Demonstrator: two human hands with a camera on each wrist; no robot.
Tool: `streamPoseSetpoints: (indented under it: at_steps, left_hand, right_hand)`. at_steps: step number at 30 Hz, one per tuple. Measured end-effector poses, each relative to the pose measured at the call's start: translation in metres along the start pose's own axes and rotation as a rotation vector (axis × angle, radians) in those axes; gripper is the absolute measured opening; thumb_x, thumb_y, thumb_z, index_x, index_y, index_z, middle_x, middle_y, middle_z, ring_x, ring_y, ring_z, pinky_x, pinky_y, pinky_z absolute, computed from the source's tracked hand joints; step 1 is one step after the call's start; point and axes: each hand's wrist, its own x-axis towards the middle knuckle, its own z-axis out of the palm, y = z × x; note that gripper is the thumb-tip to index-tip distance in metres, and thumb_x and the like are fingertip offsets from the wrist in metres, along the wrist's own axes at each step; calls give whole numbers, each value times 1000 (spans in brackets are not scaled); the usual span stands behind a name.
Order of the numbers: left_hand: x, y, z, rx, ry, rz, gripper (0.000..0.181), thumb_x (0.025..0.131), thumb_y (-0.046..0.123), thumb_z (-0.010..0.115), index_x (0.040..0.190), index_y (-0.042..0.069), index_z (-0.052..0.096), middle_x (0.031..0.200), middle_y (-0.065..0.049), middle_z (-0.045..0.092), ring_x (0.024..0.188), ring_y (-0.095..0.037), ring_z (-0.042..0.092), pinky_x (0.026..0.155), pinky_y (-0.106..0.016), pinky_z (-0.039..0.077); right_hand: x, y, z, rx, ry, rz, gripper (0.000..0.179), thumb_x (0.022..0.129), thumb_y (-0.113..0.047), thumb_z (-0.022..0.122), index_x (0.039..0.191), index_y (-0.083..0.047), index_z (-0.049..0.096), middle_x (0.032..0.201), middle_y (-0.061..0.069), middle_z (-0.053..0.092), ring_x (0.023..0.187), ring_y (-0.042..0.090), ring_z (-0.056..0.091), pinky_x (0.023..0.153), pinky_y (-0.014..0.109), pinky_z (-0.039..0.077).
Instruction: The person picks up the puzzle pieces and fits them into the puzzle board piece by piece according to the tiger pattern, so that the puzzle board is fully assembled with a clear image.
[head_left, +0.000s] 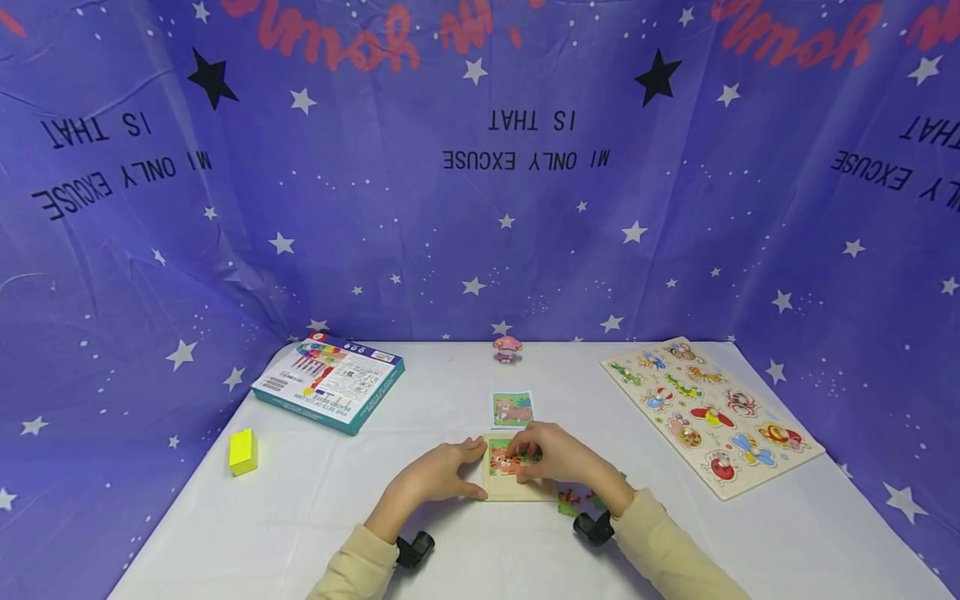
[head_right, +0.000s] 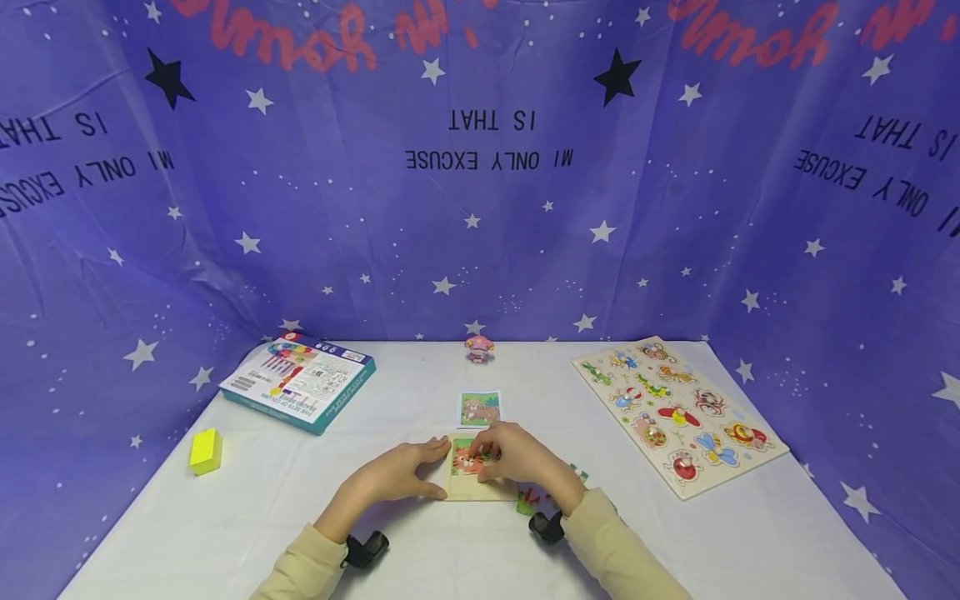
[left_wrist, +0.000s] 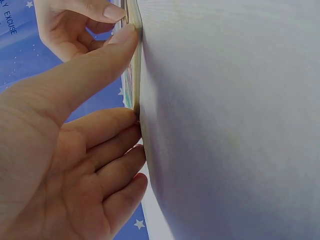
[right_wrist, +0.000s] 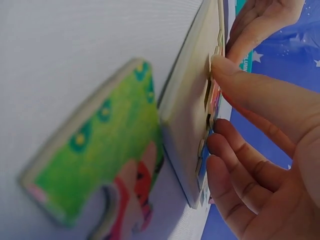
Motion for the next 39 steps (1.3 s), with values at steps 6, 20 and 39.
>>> streamPoseSetpoints:
  at_steps: [6,20,39]
  left_hand:
    - [0,0,0,-3,2,2,80,78,39,78,140,-1,46,146,-15,42,135,-30,40,110,-43,34]
    - [1,0,0,-4,-3,0,80,79,38,78,140,-1,46,147,-14,42,135,-29,40,111,-43,33]
    - [0,1,0,-16,-3,-10,80,79,37,78,141,-1,46,147,-15,41,136,-30,39,111,-44,32]
  right_hand:
    - [0,0,0,4,-2,0,26,78,-19,81,102,-13,71,94,-5,66,81,14,57,72,25,50]
    - [0,-1,2,29,20,11,22,76,-14,82,96,-12,72,89,-4,65,79,16,58,71,28,52]
    - [-15,0,-12,43,54,-1,24,85,-9,74,109,-8,71,101,3,69,90,18,62,76,31,54]
